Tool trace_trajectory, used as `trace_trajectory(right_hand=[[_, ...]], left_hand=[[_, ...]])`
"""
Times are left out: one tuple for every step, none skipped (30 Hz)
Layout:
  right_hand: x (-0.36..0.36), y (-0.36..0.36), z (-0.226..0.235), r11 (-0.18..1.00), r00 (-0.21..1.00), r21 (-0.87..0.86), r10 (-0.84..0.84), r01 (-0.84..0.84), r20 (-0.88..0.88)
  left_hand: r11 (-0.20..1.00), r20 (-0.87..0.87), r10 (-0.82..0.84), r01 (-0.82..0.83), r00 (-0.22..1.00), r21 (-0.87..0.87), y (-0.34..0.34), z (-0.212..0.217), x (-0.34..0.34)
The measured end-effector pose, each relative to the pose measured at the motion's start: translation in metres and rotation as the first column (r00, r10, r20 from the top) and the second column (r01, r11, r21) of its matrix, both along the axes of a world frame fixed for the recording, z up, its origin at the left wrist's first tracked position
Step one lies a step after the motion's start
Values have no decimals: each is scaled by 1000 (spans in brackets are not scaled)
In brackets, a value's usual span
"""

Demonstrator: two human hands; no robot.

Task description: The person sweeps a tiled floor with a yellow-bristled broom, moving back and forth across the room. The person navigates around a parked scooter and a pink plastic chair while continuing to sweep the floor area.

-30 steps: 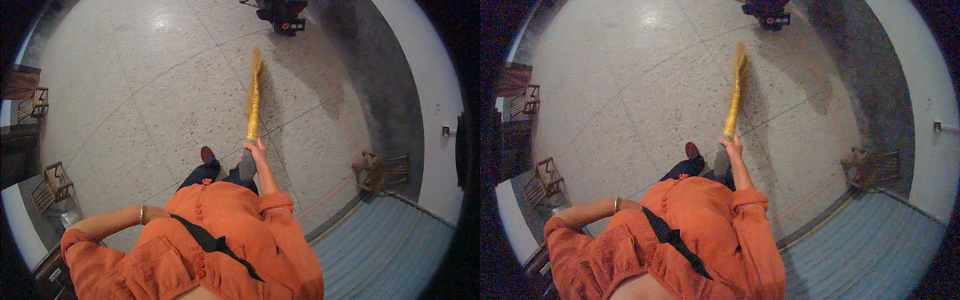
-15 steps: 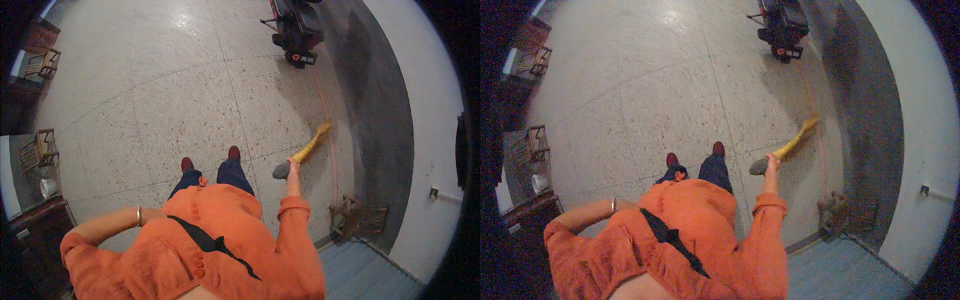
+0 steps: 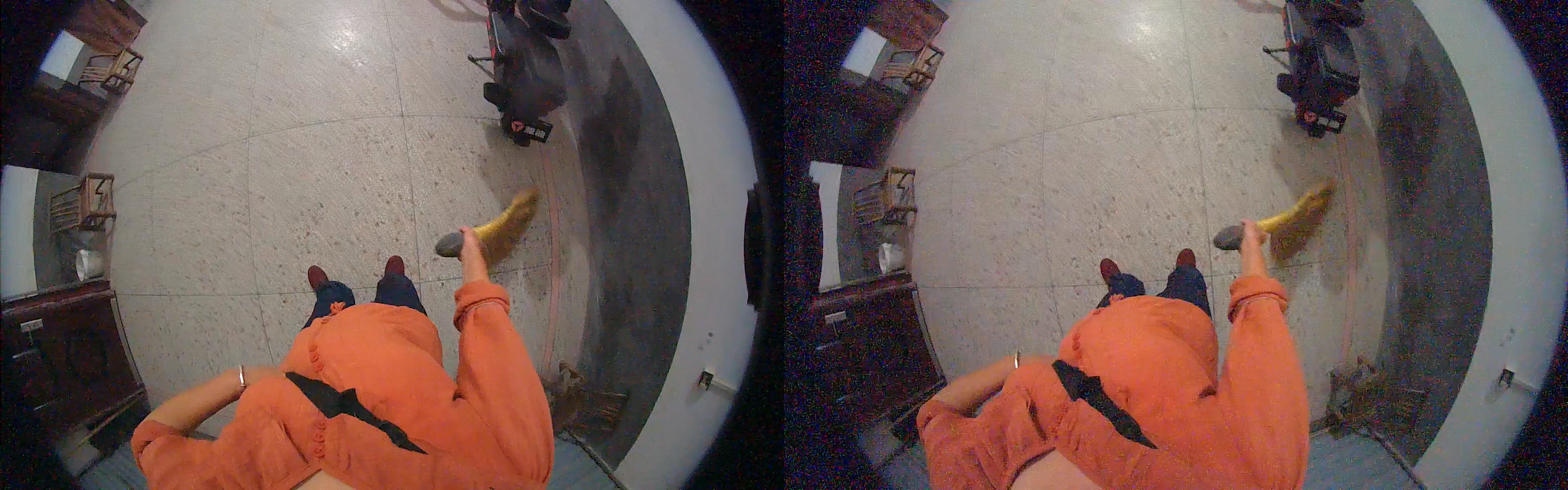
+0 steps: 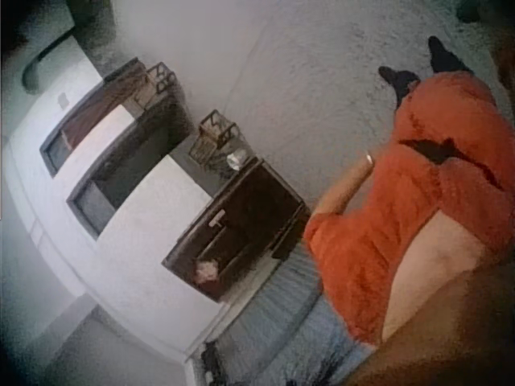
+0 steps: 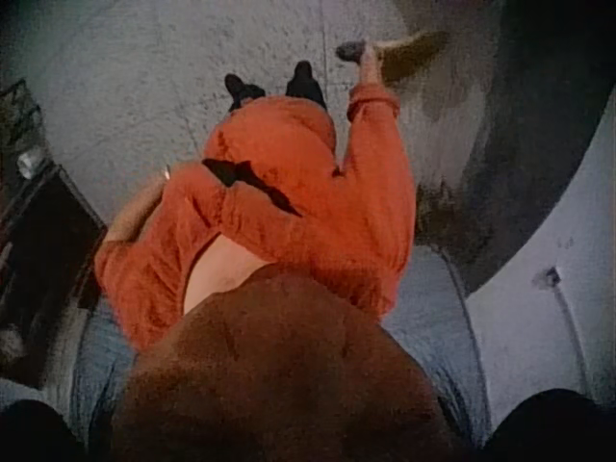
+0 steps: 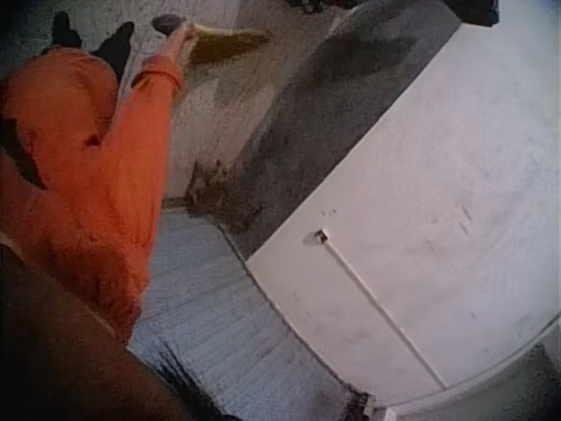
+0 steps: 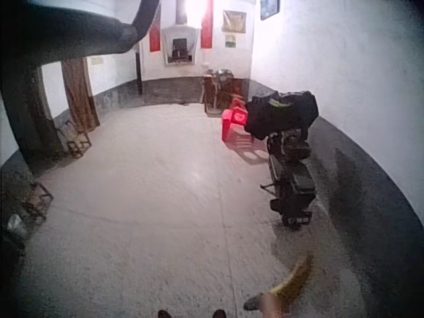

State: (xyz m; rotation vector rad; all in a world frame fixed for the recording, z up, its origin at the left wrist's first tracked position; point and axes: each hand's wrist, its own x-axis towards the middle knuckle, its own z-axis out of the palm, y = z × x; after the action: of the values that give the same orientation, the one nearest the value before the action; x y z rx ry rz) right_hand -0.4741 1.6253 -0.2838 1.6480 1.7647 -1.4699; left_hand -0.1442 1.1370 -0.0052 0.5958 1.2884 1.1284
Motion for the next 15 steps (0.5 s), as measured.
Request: trace_trajectory(right_hand=[[-10, -70, 68, 985, 990, 105, 138, -140, 29], [-8, -73, 41, 994, 996, 96, 51, -45, -71], [-12, -98, 39, 986, 988, 130, 121, -108, -100], [-16, -108, 22, 967, 962, 116, 241, -226, -130], [-16, -115, 3, 936, 922, 107, 350, -336, -163], [-17, -139, 7, 927, 909, 78, 376, -368, -177], [-16, -164, 17, 912, 892, 50, 408, -407, -192], [-15, -183, 31, 879, 849, 26, 466, -476, -249], [-10, -194, 48, 847, 802, 10, 507, -531, -315], [-7, -199, 58, 814, 752, 0, 538, -582, -380], [-7, -198, 42, 804, 747, -50, 525, -592, -407], [-6, -200, 50, 785, 747, -137, 498, -604, -442], [-1, -203, 74, 742, 755, -267, 455, -615, -473], [4, -203, 105, 690, 767, -382, 410, -615, -493], [11, -195, 128, 655, 775, -444, 382, -611, -503]], left_hand=[[998, 11, 64, -63, 998, -19, 1, 0, 14], [999, -2, 33, -34, 999, -12, -4, 2, 5], [999, -10, 35, -35, 999, -14, -7, 3, 4], [1000, -21, 25, -25, 999, -16, -11, 6, 1], [1000, -35, 5, -5, 999, -17, -15, 6, -3], [1000, -42, 10, -11, 999, -23, -19, 6, -1], [999, -45, 23, -25, 999, -27, -22, 6, 2], [999, -41, 35, -36, 999, -28, -25, 5, 1], [999, -48, 30, -31, 998, -23, -27, 4, 0], [1000, -54, 18, -19, 998, -21, -29, 3, -4], [1000, -64, 0, -2, 998, -20, -31, 3, -9], [1000, -71, -10, 8, 997, -23, -32, 3, -13], [1000, -76, -9, 7, 997, -23, -32, 1, -14], [1000, -84, -3, 1, 996, -23, -31, -1, -15], [1000, -99, -7, 6, 995, -17, -30, -3, -19]])
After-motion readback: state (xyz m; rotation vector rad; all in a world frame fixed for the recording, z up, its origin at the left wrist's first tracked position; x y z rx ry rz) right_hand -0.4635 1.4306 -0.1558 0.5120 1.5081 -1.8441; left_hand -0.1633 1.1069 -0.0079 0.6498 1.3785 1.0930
